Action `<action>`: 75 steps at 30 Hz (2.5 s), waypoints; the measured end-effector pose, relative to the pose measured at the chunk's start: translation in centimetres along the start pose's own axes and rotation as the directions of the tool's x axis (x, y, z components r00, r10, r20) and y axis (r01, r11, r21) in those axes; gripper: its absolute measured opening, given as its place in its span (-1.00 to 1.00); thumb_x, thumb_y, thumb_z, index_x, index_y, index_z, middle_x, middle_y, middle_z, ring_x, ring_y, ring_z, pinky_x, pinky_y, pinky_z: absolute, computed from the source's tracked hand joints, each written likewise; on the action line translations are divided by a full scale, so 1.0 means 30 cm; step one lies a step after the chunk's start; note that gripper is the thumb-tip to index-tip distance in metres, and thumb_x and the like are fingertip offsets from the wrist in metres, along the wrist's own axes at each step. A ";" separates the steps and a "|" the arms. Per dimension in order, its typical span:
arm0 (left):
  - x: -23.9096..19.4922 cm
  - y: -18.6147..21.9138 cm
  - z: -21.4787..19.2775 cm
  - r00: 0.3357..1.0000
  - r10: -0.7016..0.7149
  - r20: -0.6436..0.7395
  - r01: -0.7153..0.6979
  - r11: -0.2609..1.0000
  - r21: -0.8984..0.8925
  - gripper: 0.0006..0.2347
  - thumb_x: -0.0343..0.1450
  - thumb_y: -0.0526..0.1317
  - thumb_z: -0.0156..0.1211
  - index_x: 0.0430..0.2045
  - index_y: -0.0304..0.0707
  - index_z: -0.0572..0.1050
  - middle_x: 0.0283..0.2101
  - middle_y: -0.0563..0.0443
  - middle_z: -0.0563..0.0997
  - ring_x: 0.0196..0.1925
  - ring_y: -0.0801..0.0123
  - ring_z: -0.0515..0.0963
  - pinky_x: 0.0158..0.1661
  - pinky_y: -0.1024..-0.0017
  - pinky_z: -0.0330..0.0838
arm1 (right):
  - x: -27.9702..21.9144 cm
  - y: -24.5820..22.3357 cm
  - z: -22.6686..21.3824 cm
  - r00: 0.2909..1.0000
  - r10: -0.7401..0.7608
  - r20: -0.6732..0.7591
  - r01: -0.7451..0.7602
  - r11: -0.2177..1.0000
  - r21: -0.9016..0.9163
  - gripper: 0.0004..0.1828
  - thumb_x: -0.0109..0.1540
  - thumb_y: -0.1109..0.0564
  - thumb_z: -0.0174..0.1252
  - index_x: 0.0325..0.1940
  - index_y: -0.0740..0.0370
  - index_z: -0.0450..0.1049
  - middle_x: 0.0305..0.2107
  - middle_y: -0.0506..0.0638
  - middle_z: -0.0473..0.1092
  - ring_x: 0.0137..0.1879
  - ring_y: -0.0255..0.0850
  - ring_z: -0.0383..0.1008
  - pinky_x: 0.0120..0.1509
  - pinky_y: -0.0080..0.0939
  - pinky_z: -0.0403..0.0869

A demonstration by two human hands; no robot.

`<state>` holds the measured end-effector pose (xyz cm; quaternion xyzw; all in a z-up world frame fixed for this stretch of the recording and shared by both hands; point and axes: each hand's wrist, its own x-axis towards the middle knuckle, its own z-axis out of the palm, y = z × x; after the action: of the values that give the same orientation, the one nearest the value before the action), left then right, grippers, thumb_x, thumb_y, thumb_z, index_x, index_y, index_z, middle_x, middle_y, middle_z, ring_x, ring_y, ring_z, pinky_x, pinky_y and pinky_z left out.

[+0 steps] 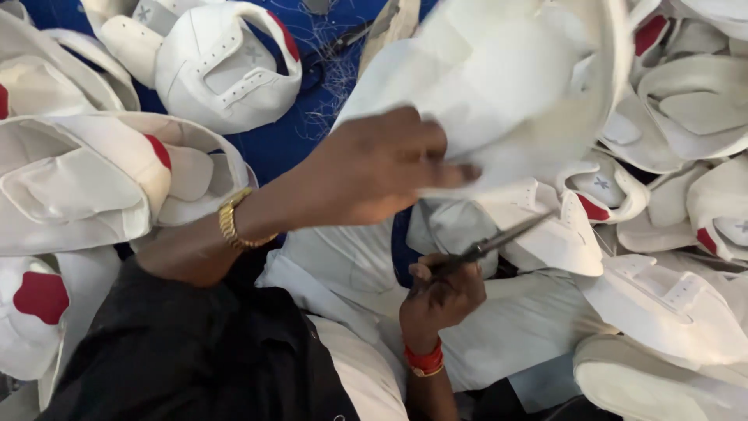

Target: The person trims excess threads and material from white shoe uppers using scissors.

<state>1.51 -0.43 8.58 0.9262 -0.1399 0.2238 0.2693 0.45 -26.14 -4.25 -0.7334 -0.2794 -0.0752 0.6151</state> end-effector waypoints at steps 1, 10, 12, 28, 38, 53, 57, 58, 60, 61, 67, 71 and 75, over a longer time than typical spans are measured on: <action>-0.022 -0.007 0.042 1.000 0.009 0.007 -0.009 1.000 0.006 -0.61 0.39 -0.33 0.36 0.13 -0.02 0.55 -0.17 0.07 0.52 -0.15 0.26 0.52 -0.20 0.37 0.46 | 0.002 -0.003 0.001 1.000 -0.001 -0.011 0.001 1.000 0.006 -0.37 0.34 0.51 -0.01 0.43 0.15 0.06 -0.25 0.16 0.44 -0.26 -0.25 0.45 -0.18 -0.33 0.44; -0.219 -0.029 0.205 0.987 -0.151 0.047 0.155 0.985 -0.081 -0.64 0.39 -0.07 0.35 0.00 -0.25 0.54 0.06 -0.11 0.46 0.11 0.09 0.47 0.07 0.19 0.42 | 0.004 -0.052 -0.022 0.853 0.387 0.351 -0.513 0.747 0.423 -0.39 0.42 0.19 0.15 0.50 0.19 0.05 -0.34 0.09 0.46 -0.37 -0.29 0.41 -0.25 -0.33 0.47; -0.279 -0.047 0.248 0.925 -0.375 -0.055 0.362 0.916 -0.171 -0.74 0.51 -0.27 0.25 0.08 -0.23 0.44 0.17 -0.10 0.45 0.22 0.11 0.52 0.14 0.26 0.49 | 0.010 -0.051 -0.020 0.747 0.489 0.450 -0.665 0.536 0.520 -0.33 0.38 0.07 0.19 0.49 0.22 0.06 -0.39 0.08 0.43 -0.45 -0.30 0.38 -0.34 -0.31 0.46; -0.121 -0.142 0.209 0.946 -0.325 -0.006 0.324 0.942 -0.086 -0.91 0.40 -0.43 0.25 -0.27 -0.38 0.58 -0.09 -0.04 0.44 -0.10 0.20 0.59 -0.14 0.29 0.49 | 0.054 -0.075 -0.054 0.620 0.432 0.654 -0.768 0.166 0.619 -0.19 0.35 -0.17 0.27 0.49 0.26 0.09 -0.47 0.02 0.35 -0.48 -0.33 0.30 -0.43 -0.45 0.30; -0.120 -0.152 0.227 0.881 -0.471 -0.043 0.411 0.807 -0.425 -0.94 0.45 -0.38 0.33 -0.36 -0.38 0.54 -0.18 0.05 0.52 -0.21 0.34 0.63 -0.22 0.42 0.50 | 0.091 -0.077 -0.056 0.528 0.503 0.685 -0.801 0.028 0.597 -0.22 0.35 -0.10 0.29 0.51 0.21 0.10 -0.45 0.02 0.35 -0.47 -0.35 0.29 -0.38 -0.44 0.32; -0.153 -0.194 0.292 0.746 -0.655 -0.122 0.389 0.578 -0.718 -0.93 0.57 -0.48 0.10 -0.29 -0.40 0.42 -0.33 0.03 0.56 -0.38 0.58 0.61 -0.43 0.58 0.56 | 0.148 -0.074 0.002 0.555 0.444 0.704 -0.815 0.121 0.566 -0.20 0.37 -0.18 0.23 0.51 0.23 0.06 -0.43 0.02 0.34 -0.46 -0.37 0.26 -0.41 -0.43 0.31; -0.151 -0.191 0.290 0.756 -0.643 -0.125 0.373 0.580 -0.725 -0.91 0.57 -0.51 0.05 -0.29 -0.37 0.42 -0.33 0.05 0.57 -0.38 0.60 0.60 -0.42 0.58 0.53 | 0.165 -0.065 -0.002 0.532 0.464 0.709 -0.829 0.113 0.548 -0.20 0.34 -0.11 0.29 0.49 0.25 0.07 -0.42 0.03 0.35 -0.46 -0.37 0.27 -0.41 -0.44 0.33; -0.149 -0.191 0.291 0.758 -0.640 -0.126 0.370 0.582 -0.724 -0.91 0.57 -0.51 0.05 -0.29 -0.37 0.42 -0.33 0.05 0.57 -0.38 0.60 0.60 -0.42 0.58 0.53 | 0.170 -0.069 0.001 0.535 0.462 0.707 -0.827 0.115 0.551 -0.20 0.34 -0.11 0.29 0.49 0.25 0.07 -0.42 0.03 0.35 -0.46 -0.37 0.27 -0.41 -0.44 0.33; -0.152 -0.189 0.289 0.755 -0.652 -0.070 0.388 0.530 -0.754 -0.90 0.59 -0.51 0.03 -0.29 -0.35 0.39 -0.36 0.07 0.58 -0.44 0.62 0.53 -0.44 0.58 0.44 | 0.179 -0.077 0.007 0.505 0.496 0.706 -0.840 0.095 0.534 -0.24 0.35 -0.05 0.29 0.49 0.28 0.11 -0.43 0.02 0.35 -0.46 -0.39 0.27 -0.41 -0.48 0.32; -0.155 -0.191 0.287 0.755 -0.651 -0.071 0.388 0.532 -0.753 -0.90 0.59 -0.51 0.03 -0.29 -0.35 0.39 -0.36 0.07 0.58 -0.44 0.62 0.53 -0.44 0.58 0.44 | 0.172 -0.077 0.009 0.506 0.495 0.707 -0.840 0.095 0.535 -0.24 0.35 -0.05 0.29 0.49 0.28 0.11 -0.43 0.02 0.35 -0.46 -0.39 0.27 -0.41 -0.48 0.32; -0.153 -0.178 0.247 0.689 -0.693 -0.210 0.340 0.565 -0.752 -0.94 0.60 -0.47 0.02 -0.22 -0.35 0.36 -0.39 0.05 0.44 -0.48 0.53 0.42 -0.41 0.58 0.32 | 0.117 -0.038 0.002 0.535 0.517 0.668 -0.842 0.269 0.467 -0.33 0.35 0.01 0.23 0.43 0.25 0.13 -0.45 0.02 0.36 -0.48 -0.34 0.33 -0.43 -0.39 0.35; -0.090 -0.166 0.209 0.757 -0.447 -0.477 0.353 0.894 -0.276 -0.82 0.52 -0.34 0.19 -0.13 -0.47 0.34 -0.23 -0.20 0.44 -0.22 0.12 0.49 -0.20 0.38 0.47 | 0.098 -0.034 0.002 0.489 0.634 0.600 -0.872 0.373 0.317 -0.40 0.31 0.21 0.11 0.42 0.29 0.14 -0.46 0.02 0.40 -0.48 -0.32 0.36 -0.43 -0.34 0.40; -0.073 -0.206 0.246 0.783 -0.533 -0.321 0.400 0.826 -0.398 -0.76 0.50 -0.24 0.23 -0.12 -0.45 0.36 -0.24 -0.18 0.55 -0.17 0.13 0.62 -0.20 0.31 0.42 | 0.087 -0.049 -0.005 0.526 0.615 0.587 -0.839 0.487 0.242 -0.21 0.21 0.34 0.17 0.50 0.25 0.06 -0.43 0.02 0.40 -0.44 -0.34 0.34 -0.43 -0.33 0.42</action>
<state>4.46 0.77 -0.75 0.8075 0.1245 0.3176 0.4811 1.91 -25.32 -1.76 -0.5912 -0.0664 0.4365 0.6749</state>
